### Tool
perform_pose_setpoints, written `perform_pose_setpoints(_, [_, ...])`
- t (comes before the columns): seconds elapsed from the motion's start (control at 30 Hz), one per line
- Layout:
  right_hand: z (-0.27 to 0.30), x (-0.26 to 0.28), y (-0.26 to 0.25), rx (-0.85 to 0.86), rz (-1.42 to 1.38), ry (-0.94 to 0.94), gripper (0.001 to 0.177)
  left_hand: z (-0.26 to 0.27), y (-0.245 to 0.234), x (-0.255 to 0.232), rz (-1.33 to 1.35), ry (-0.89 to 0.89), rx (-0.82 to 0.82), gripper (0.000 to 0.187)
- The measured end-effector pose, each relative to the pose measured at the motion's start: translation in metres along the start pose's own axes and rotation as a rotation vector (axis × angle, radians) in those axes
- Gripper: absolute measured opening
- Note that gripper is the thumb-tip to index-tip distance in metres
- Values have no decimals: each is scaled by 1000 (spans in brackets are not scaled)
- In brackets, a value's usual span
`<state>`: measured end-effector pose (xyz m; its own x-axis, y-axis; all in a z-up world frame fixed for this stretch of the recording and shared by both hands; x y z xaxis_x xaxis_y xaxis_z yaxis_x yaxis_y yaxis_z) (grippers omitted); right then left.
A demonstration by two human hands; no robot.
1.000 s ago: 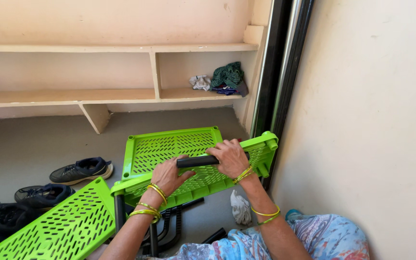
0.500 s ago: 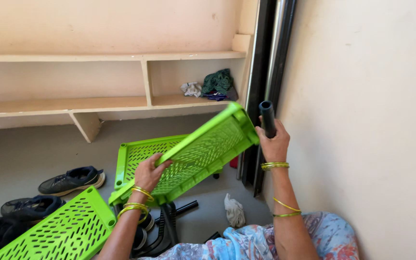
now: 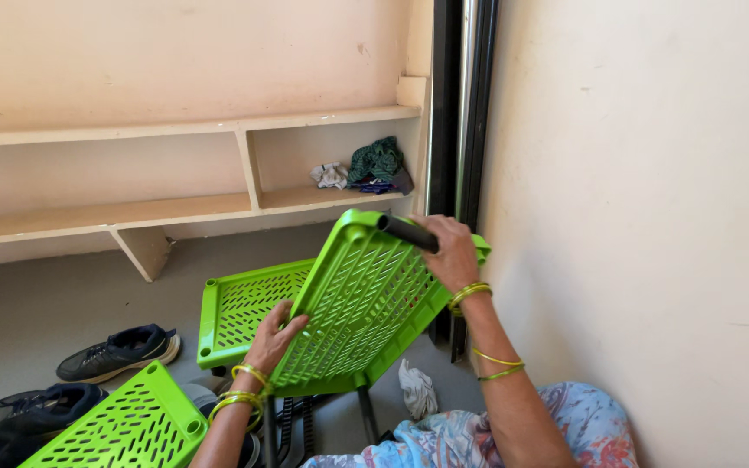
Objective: The person assembles a green plastic shelving unit by inserting black cylindrical rods into the corner holes of the shelves. They handle multiple shelves and rods, aligning and pushing the rods into place while seated on the floor.
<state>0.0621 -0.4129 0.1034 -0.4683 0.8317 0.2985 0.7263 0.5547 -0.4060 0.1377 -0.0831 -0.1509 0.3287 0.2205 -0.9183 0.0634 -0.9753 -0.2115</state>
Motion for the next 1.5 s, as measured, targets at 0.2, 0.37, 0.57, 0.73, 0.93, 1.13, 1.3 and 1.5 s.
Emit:
perform_pose_setpoints(0.2, [11,62,50,76,-10,-272,50,-10,1,-64,150,179,-99,58])
perform_pose_setpoints(0.37, [13,79,68,144,-41,-322,48,-8,-13,-68,289,-67,-226,67])
perform_pose_setpoints(0.57, [19,67,63,90,-310,-131,46,-5,-16,-82,225,-31,-273,64])
perform_pose_setpoints(0.73, [30,37,54,299,-252,324,44,-2,-18,-102,276,-131,-219,57])
perform_pose_setpoints(0.93, [36,44,41,281,-331,354,41,-1,-20,-115,239,-71,-180,58])
perform_pose_setpoints(1.13, [89,46,69,617,-720,548,57,-3,-25,-91,117,-82,-198,78])
perform_pose_setpoints(1.3, [141,61,65,912,-1051,891,63,-8,-25,-83,119,-105,-179,81])
perform_pose_setpoints(1.5, [167,88,60,1005,-1370,1188,51,-10,-27,-83,86,-123,-200,80])
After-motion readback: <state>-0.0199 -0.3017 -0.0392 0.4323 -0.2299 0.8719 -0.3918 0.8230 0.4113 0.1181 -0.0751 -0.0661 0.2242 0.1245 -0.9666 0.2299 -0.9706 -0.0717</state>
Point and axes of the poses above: each hand's wrist, its own z-axis away from the middle knuckle, its own y-axis out of the palm, x = y × z, the point moved 7 cm from there along -z, towards the middle knuckle, and after that the axes turned 12 degrees about -x, right-handed, at the moved point
